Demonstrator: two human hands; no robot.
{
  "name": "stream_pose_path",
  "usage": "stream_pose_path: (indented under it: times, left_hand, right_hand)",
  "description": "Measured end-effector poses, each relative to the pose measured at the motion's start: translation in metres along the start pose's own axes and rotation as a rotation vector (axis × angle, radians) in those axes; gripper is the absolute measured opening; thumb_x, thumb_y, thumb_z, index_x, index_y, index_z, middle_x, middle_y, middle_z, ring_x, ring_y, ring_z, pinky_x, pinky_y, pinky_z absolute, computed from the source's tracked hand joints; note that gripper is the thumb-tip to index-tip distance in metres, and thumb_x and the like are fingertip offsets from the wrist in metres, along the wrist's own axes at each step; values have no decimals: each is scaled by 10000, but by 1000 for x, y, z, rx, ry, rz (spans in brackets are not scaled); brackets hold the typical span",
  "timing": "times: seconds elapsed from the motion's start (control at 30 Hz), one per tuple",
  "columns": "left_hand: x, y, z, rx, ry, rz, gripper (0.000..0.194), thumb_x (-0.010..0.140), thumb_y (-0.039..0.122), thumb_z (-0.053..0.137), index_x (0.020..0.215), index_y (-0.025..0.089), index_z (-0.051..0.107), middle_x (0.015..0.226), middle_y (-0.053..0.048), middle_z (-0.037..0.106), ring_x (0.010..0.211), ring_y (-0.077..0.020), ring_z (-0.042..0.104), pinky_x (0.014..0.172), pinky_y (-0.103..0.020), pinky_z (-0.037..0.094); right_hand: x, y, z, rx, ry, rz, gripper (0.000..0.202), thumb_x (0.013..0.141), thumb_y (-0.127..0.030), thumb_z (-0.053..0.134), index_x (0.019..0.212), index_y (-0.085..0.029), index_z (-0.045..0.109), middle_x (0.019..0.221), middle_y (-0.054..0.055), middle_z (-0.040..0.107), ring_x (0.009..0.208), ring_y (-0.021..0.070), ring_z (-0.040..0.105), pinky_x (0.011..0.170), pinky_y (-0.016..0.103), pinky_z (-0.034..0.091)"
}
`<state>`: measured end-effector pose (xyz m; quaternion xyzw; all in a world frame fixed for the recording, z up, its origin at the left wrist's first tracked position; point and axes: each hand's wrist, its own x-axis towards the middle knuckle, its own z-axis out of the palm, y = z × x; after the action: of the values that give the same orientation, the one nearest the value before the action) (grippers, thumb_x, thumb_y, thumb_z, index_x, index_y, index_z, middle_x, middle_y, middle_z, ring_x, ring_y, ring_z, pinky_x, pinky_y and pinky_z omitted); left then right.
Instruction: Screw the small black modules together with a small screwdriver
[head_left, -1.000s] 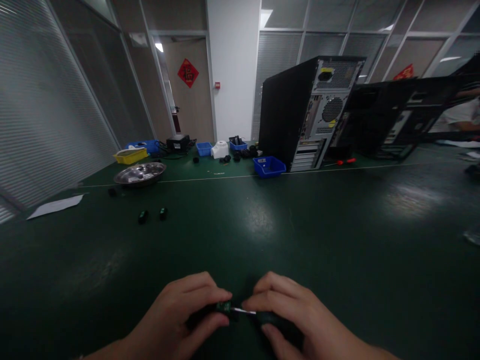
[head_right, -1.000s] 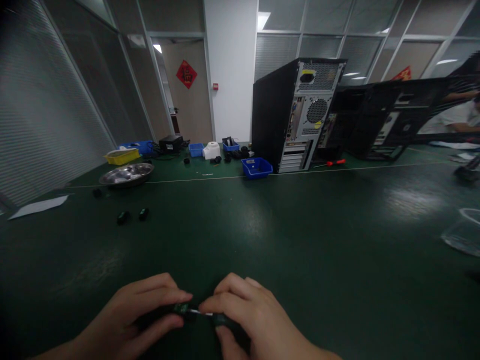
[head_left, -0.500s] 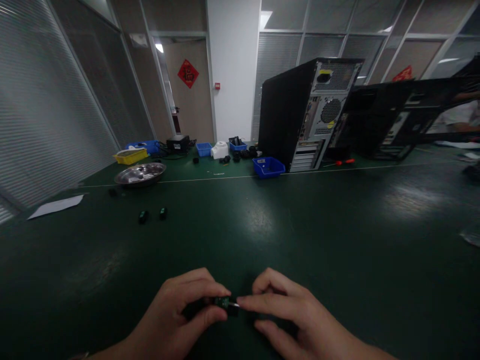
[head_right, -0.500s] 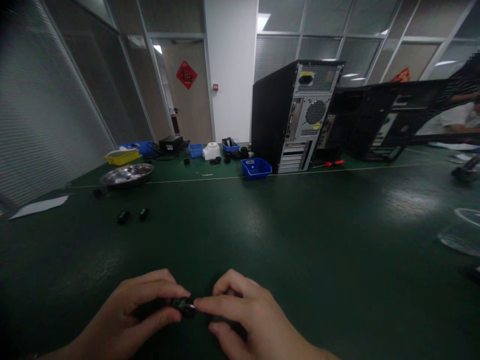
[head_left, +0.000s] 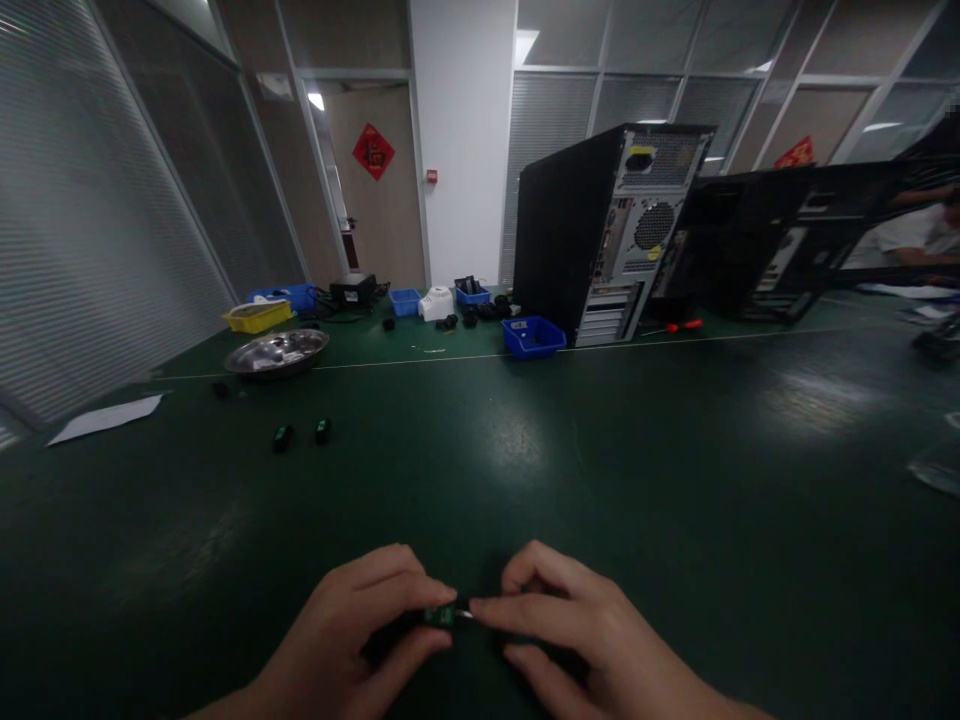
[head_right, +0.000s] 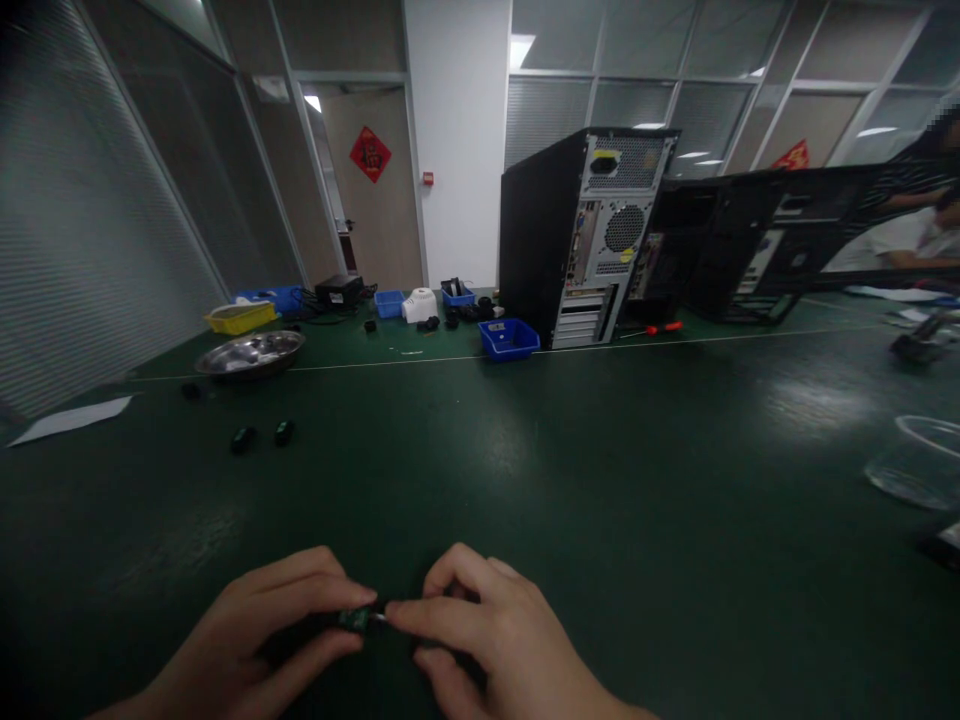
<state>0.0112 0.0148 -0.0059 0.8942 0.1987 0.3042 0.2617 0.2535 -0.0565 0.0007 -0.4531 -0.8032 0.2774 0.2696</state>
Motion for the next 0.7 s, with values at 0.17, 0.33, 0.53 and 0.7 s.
stream_pose_path:
  times: [0.17,0.33,0.53,0.7]
  left_hand:
    - [0,-4,2,-148,15,-39,216,905,133,651,1077,253,706,805,-10,674,681,-141,643,604,-199,465]
    - [5,1,-1,-221,31,-74,160,899,166,687,1033,242,732,785,-10,683,676,-139,646,600,-197,455]
    - [4,-1,0,-126,-23,-183,174,874,140,652,1002,239,717,800,-8,675,705,-153,646,622,-222,471]
    - [-9,-16,9,15,14,-207,512,798,125,695,1263,288,556,817,24,646,692,-161,622,637,-241,473]
  right_hand:
    - [0,1,1,102,35,-4,369,910,-154,572,1236,-274,697,1027,74,619,877,193,622,764,306,508]
    - [0,0,3,158,56,-12,363,907,-147,571,1225,-260,703,1010,72,607,870,185,619,747,293,507]
    - [0,0,2,147,68,-1,371,914,-149,561,1245,-256,689,1022,78,608,885,191,622,770,309,520]
    - [0,-3,-1,182,133,12,360,920,-132,535,1234,-229,684,1023,88,610,886,199,632,767,317,532]
